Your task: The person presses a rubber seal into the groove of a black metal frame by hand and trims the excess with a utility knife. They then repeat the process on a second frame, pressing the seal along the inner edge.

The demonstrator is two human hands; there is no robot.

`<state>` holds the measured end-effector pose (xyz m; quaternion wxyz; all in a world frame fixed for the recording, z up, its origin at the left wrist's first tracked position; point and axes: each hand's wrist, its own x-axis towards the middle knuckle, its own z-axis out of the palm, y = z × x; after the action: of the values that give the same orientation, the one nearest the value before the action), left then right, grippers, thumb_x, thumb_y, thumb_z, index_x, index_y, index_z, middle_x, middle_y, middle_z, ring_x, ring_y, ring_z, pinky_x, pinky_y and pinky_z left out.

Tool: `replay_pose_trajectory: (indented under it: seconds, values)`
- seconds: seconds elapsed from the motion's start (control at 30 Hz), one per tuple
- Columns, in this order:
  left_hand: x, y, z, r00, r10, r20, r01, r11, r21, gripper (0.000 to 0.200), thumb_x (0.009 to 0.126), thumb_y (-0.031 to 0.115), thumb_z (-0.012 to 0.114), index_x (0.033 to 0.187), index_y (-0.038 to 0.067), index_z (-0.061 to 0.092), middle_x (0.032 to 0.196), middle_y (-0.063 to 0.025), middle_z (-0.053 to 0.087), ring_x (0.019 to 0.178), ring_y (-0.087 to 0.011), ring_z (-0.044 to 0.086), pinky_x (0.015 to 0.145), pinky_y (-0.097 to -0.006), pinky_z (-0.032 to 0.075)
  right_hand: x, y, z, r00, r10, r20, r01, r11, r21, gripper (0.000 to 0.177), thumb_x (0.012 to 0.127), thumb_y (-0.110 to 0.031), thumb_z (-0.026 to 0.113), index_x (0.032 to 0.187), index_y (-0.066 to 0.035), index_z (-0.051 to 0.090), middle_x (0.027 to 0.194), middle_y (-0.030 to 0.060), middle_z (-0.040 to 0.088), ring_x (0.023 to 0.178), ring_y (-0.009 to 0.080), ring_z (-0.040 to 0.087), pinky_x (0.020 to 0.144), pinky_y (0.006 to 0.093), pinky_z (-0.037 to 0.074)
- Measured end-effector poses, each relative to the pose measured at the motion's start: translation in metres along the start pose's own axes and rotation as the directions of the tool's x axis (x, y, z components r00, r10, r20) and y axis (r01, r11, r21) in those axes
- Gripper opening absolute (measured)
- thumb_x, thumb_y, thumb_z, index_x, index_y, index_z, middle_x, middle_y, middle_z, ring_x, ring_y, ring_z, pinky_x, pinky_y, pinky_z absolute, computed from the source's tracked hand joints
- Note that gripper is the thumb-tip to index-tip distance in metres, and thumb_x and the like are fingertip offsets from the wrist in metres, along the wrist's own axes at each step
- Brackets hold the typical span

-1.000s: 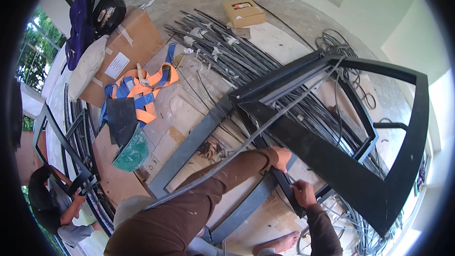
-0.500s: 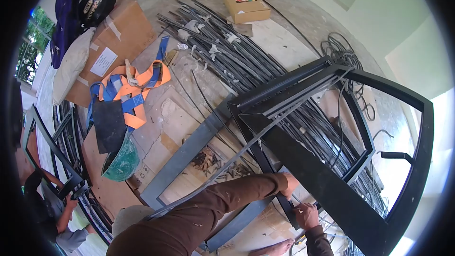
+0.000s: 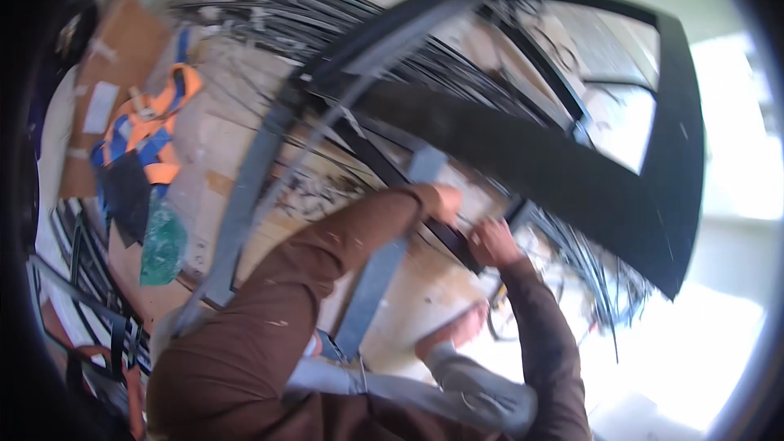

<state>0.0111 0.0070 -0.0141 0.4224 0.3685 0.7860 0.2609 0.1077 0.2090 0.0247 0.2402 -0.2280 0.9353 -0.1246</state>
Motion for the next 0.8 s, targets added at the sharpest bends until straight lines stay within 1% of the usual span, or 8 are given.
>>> replay_pose_trajectory:
  seconds: [0.03, 0.13, 0.2, 0.37, 0.5, 0.53, 0.67, 0.8]
  values:
    - [0.0, 0.003, 0.002, 0.999, -0.036, -0.032, 0.038, 0.999, 0.033, 0.04, 0.073, 0.036, 0.082, 0.094, 0.002, 0.076, 0.095, -0.0192, 0.073, 0.087, -0.032, 0.071, 0.081, -0.0423, 0.055, 0.002, -0.009, -0.009, 1.0, -0.006, 0.02, 0.007, 0.997, -0.076, 0.016, 0.079, -0.021, 0.06, 0.083, -0.01, 0.071, 0.088, 0.0127, 0.066, 0.098, 0.0329, 0.06, 0.084, 0.0479, 0.044]
    - [0.01, -0.005, 0.009, 1.0, -0.007, 0.003, 0.007, 1.0, 0.028, 0.03, 0.078, 0.029, 0.077, 0.095, 0.004, 0.077, 0.093, -0.0187, 0.073, 0.084, -0.0314, 0.071, 0.079, -0.0405, 0.054, 0.005, -0.011, -0.018, 1.0, -0.019, 0.018, 0.019, 0.999, 0.026, 0.018, 0.075, -0.021, 0.059, 0.076, -0.007, 0.07, 0.085, 0.0177, 0.067, 0.092, 0.038, 0.064, 0.076, 0.0554, 0.046]
    - [0.003, 0.001, 0.006, 1.0, 0.012, 0.023, -0.012, 1.0, -0.013, 0.03, 0.08, 0.029, 0.076, 0.097, 0.005, 0.077, 0.092, -0.0178, 0.074, 0.084, -0.0302, 0.07, 0.079, -0.0397, 0.053, 0.007, -0.007, -0.017, 0.997, 0.024, 0.069, -0.027, 0.999, 0.045, 0.019, 0.074, -0.023, 0.059, 0.076, -0.008, 0.071, 0.088, 0.0182, 0.069, 0.092, 0.0382, 0.065, 0.08, 0.0592, 0.046]
    - [0.002, 0.016, 0.008, 0.997, -0.029, 0.074, 0.032, 0.999, -0.038, 0.029, 0.083, 0.027, 0.073, 0.101, 0.005, 0.077, 0.092, -0.016, 0.074, 0.086, -0.0276, 0.069, 0.081, -0.0377, 0.052, 0.008, -0.003, -0.015, 0.994, 0.015, 0.112, -0.017, 1.0, 0.014, 0.027, 0.078, -0.023, 0.058, 0.085, -0.001, 0.072, 0.097, 0.0193, 0.071, 0.097, 0.0377, 0.068, 0.099, 0.0712, 0.04]
    - [0.009, 0.03, 0.014, 0.992, -0.042, 0.117, 0.048, 0.998, -0.05, 0.027, 0.086, 0.022, 0.071, 0.105, 0.004, 0.076, 0.095, -0.0139, 0.075, 0.089, -0.0228, 0.068, 0.085, -0.0346, 0.051, 0.01, 0.005, -0.018, 0.974, 0.058, 0.218, -0.056, 0.998, -0.012, 0.024, 0.073, -0.024, 0.065, 0.085, -0.005, 0.074, 0.093, 0.0172, 0.072, 0.091, 0.0355, 0.07, 0.088, 0.0596, 0.046]
    - [0.01, 0.031, 0.017, 0.99, -0.046, 0.13, 0.055, 0.996, -0.068, 0.027, 0.087, 0.022, 0.07, 0.106, 0.004, 0.075, 0.096, -0.0133, 0.075, 0.089, -0.0214, 0.068, 0.085, -0.034, 0.051, 0.01, 0.007, -0.015, 0.982, 0.062, 0.181, -0.059, 0.998, -0.025, 0.026, 0.069, -0.026, 0.07, 0.087, -0.008, 0.075, 0.093, 0.0153, 0.073, 0.09, 0.0333, 0.07, 0.085, 0.0515, 0.045]
    - [0.008, 0.037, 0.013, 0.987, -0.034, 0.159, 0.055, 0.99, -0.129, 0.025, 0.087, 0.02, 0.07, 0.107, 0.006, 0.076, 0.099, -0.0148, 0.075, 0.091, -0.0234, 0.069, 0.088, -0.0345, 0.05, 0.007, 0.002, -0.025, 0.976, 0.069, 0.206, -0.082, 0.995, 0.055, 0.031, 0.066, -0.028, 0.074, 0.091, -0.01, 0.075, 0.095, 0.0131, 0.073, 0.095, 0.0305, 0.069, 0.09, 0.0489, 0.042]
    - [0.008, 0.04, 0.013, 0.981, -0.039, 0.189, 0.082, 0.97, -0.229, 0.028, 0.088, 0.022, 0.073, 0.108, 0.002, 0.075, 0.096, -0.0115, 0.075, 0.087, -0.0152, 0.066, 0.084, -0.0309, 0.05, 0.016, 0.007, -0.021, 0.969, 0.062, 0.24, -0.09, 0.99, 0.106, 0.028, 0.068, -0.025, 0.074, 0.09, -0.008, 0.075, 0.091, 0.0143, 0.073, 0.094, 0.0325, 0.069, 0.099, 0.0614, 0.036]
